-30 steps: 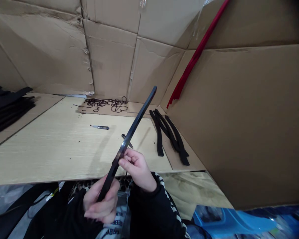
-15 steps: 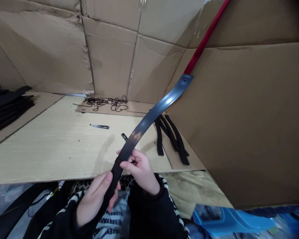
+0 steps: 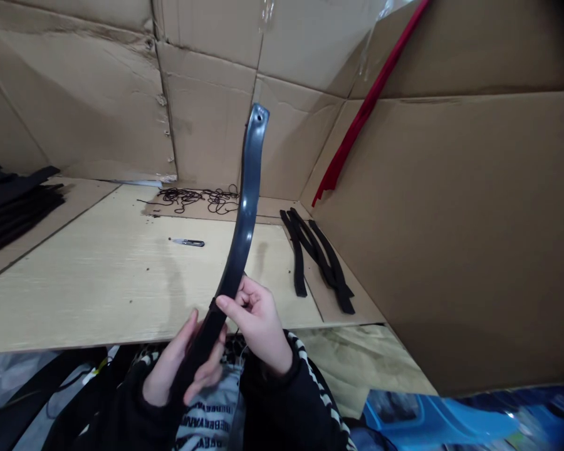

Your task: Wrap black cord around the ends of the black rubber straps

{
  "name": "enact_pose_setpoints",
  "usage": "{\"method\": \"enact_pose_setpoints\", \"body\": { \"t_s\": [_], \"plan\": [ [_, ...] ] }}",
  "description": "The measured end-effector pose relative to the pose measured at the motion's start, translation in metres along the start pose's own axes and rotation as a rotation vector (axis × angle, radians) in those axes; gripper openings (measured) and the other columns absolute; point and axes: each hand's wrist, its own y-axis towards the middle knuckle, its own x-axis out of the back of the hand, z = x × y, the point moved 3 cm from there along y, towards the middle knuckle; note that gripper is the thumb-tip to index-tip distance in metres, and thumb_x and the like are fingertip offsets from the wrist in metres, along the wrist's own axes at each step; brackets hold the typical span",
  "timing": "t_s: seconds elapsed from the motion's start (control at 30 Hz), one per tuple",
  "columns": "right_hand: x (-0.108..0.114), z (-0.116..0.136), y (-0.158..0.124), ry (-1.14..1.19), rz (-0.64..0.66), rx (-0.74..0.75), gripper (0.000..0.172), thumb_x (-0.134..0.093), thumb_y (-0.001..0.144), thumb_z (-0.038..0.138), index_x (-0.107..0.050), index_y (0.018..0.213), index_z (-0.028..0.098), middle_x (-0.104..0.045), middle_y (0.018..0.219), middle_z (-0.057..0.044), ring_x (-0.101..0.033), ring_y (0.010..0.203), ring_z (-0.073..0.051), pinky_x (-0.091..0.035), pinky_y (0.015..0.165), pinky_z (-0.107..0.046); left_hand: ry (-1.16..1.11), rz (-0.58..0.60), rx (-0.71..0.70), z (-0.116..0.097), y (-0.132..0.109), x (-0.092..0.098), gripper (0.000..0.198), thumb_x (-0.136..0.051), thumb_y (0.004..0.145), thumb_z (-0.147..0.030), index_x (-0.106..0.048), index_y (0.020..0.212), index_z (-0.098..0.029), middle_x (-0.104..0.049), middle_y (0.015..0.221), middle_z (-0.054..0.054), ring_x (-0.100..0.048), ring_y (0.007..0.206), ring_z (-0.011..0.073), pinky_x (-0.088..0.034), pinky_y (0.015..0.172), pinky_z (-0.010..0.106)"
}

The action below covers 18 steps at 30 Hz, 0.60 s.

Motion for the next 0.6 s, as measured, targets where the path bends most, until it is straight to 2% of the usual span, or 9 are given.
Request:
{"method": "enact_pose_setpoints", "body": {
  "t_s": [0.07,0.13,0.17,0.23,0.33,0.47,0.53,0.6],
  "plan": [
    [0.003,-0.003,0.001,-0.1,-0.03,0.005,0.029,-0.062,0.078,0.039,-0.049,0.07,0.015,-0.033,0.054,0.007,-0.027,0.05,-0.005,-0.022,0.047,-0.02,0.283,-0.223,-0.142,-0.015,-0.003,0.0,0.045,-0.044,0.084,-0.059,-0.056,0.076,-0.017,-0.053,0.044,-0.003,-0.045,0.034,0.0079,-0.036,0.044,0.019],
    [0.006,-0.005,0.001,-0.167,-0.047,0.028,0.03,-0.062,0.079,0.039,-0.05,0.069,0.014,-0.031,0.053,0.007,-0.026,0.05,-0.005,-0.02,0.046,-0.021,0.523,-0.38,-0.251,-0.026,-0.008,-0.001,0.04,-0.05,0.083,-0.054,-0.055,0.07,-0.017,-0.053,0.048,-0.002,-0.05,0.043,0.0092,-0.04,0.049,0.019],
    [0.007,-0.006,0.002,-0.175,-0.035,0.035,0.031,-0.063,0.078,0.04,-0.05,0.07,0.014,-0.03,0.053,0.007,-0.026,0.05,-0.005,-0.02,0.046,-0.021,0.573,-0.416,-0.266,-0.027,-0.011,-0.002,0.041,-0.05,0.083,-0.055,-0.055,0.069,-0.017,-0.051,0.047,-0.003,-0.049,0.043,0.0091,-0.04,0.049,0.019],
    [0.008,-0.006,0.002,-0.142,0.04,0.035,0.032,-0.065,0.077,0.043,-0.054,0.073,0.013,-0.031,0.054,0.007,-0.027,0.05,-0.005,-0.02,0.046,-0.021,0.534,-0.424,-0.215,-0.024,-0.014,-0.002,0.047,-0.044,0.084,-0.059,-0.057,0.071,-0.016,-0.047,0.043,-0.004,-0.044,0.037,0.0081,-0.036,0.042,0.018],
    [0.011,-0.003,0.001,-0.05,0.21,-0.012,0.035,-0.066,0.075,0.043,-0.061,0.086,0.011,-0.03,0.055,0.007,-0.025,0.05,-0.005,-0.019,0.046,-0.021,0.334,-0.357,-0.086,-0.015,-0.018,-0.001,0.051,-0.045,0.081,-0.063,-0.057,0.07,-0.015,-0.043,0.037,-0.005,-0.035,0.029,0.0058,-0.028,0.034,0.017],
    [0.011,0.001,-0.002,0.095,0.369,-0.106,0.052,-0.068,0.072,0.048,-0.062,0.108,0.011,-0.025,0.054,0.008,-0.021,0.049,-0.005,-0.019,0.047,-0.021,0.076,-0.216,0.007,-0.007,-0.022,-0.001,0.049,-0.05,0.079,-0.061,-0.055,0.064,-0.015,-0.037,0.032,-0.007,-0.026,0.024,0.0029,-0.019,0.031,0.015],
    [0.007,0.0,-0.003,0.145,0.413,-0.13,0.056,-0.07,0.071,0.048,-0.06,0.113,0.012,-0.024,0.054,0.009,-0.02,0.049,-0.005,-0.021,0.049,-0.021,-0.09,-0.044,0.038,0.0,-0.021,-0.003,0.045,-0.05,0.082,-0.056,-0.053,0.062,-0.016,-0.032,0.028,-0.009,-0.022,0.022,0.0019,-0.02,0.033,0.015],
    [0.001,-0.002,-0.002,0.178,0.408,-0.119,0.051,-0.07,0.071,0.047,-0.062,0.106,0.012,-0.025,0.053,0.009,-0.021,0.049,-0.004,-0.021,0.048,-0.021,-0.266,0.194,0.073,0.008,-0.018,-0.006,0.045,-0.046,0.084,-0.053,-0.047,0.056,-0.018,-0.022,0.022,-0.012,-0.017,0.016,0.0023,-0.022,0.033,0.016]
  ]
}}
